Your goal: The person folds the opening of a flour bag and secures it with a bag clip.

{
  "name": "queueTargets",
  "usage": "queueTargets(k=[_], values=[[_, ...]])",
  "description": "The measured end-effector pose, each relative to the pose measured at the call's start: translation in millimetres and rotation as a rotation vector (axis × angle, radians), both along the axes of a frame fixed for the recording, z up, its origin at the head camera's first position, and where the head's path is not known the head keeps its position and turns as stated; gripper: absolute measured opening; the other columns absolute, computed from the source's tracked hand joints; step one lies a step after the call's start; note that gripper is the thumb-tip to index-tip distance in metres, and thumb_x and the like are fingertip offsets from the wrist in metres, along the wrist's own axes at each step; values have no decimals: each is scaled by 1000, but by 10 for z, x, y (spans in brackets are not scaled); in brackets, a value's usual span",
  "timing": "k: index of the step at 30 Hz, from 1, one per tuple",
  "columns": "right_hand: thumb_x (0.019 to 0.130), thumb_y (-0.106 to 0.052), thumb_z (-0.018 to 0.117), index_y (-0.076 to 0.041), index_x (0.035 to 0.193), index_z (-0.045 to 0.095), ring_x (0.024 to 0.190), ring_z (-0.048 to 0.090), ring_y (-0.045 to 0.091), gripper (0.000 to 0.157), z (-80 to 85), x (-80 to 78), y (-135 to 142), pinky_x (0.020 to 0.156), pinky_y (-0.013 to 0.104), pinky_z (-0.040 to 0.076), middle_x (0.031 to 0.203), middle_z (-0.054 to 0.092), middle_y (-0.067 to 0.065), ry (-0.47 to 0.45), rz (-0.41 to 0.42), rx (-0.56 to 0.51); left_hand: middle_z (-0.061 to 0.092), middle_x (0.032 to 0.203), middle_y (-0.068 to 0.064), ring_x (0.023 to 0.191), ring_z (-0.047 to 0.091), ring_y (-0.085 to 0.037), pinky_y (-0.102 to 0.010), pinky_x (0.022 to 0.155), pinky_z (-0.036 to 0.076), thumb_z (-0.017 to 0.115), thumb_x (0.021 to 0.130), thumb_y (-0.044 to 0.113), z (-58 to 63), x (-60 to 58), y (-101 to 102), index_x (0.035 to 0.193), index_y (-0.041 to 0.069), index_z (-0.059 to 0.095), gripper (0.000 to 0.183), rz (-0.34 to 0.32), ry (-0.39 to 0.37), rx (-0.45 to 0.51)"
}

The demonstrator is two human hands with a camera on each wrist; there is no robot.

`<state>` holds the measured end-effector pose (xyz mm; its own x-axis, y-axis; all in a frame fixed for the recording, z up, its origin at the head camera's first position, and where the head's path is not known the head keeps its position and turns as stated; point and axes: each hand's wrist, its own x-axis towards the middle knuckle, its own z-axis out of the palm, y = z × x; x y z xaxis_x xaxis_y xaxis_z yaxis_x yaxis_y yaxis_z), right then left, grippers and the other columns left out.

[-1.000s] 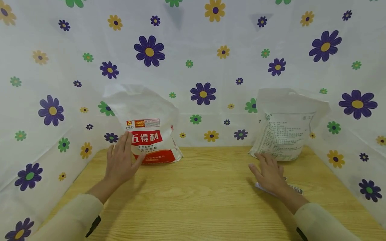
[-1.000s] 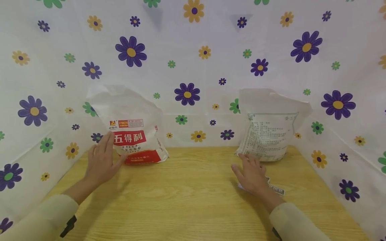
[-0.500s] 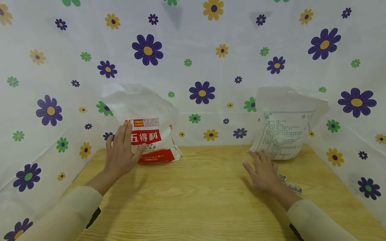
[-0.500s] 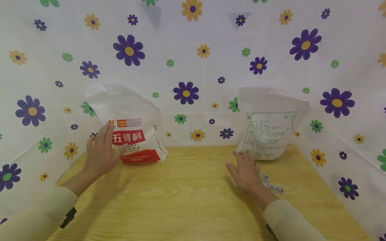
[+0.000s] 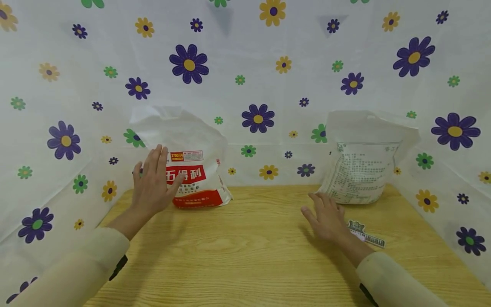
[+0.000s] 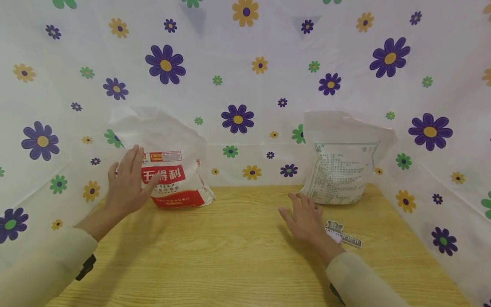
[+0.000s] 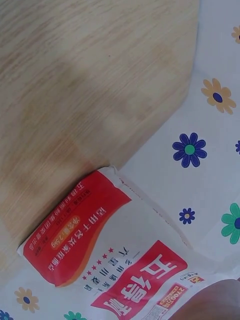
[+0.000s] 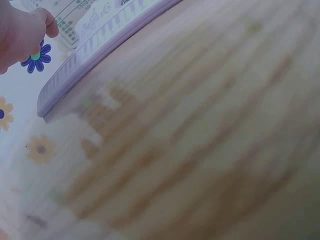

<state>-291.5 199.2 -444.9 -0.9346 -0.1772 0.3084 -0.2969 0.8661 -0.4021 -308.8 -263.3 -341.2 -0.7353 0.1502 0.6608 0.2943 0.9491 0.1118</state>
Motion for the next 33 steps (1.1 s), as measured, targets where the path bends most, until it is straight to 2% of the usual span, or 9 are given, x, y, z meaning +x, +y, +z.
queueTargets(k=[7, 16, 24, 33], values=[[106, -47, 38, -9, 151, 37, 140, 31, 45, 59, -7, -3, -86, 104, 70, 24, 151, 37, 22, -14, 6, 9, 18, 165, -18, 150, 19, -40, -66, 114, 12, 57, 94, 44, 121, -13, 10, 158, 5, 18, 85, -1, 12, -9], [106, -45, 40, -9, 151, 37, 139, 32, 49, 58, 15, -24, -250, 104, 71, 23, 152, 37, 22, -27, 29, -8, 20, 164, -20, 149, 20, -42, -67, 114, 13, 56, 95, 43, 329, -43, 9, 157, 4, 18, 83, -2, 47, -33], [105, -49, 39, -11, 152, 37, 142, 29, 43, 61, -2, -76, -423, 106, 70, 22, 152, 37, 19, -66, 38, -14, 18, 165, -17, 151, 18, -39, -68, 115, 11, 56, 95, 45, 490, -96, 32, 159, 6, 16, 84, 1, 44, -31], [105, -49, 39, -12, 152, 38, 142, 30, 43, 60, -25, -101, -645, 106, 70, 22, 153, 37, 19, -80, 72, -35, 15, 166, -16, 152, 16, -39, -67, 116, 8, 53, 97, 45, 672, -146, 80, 159, 6, 14, 83, 3, 59, -39]])
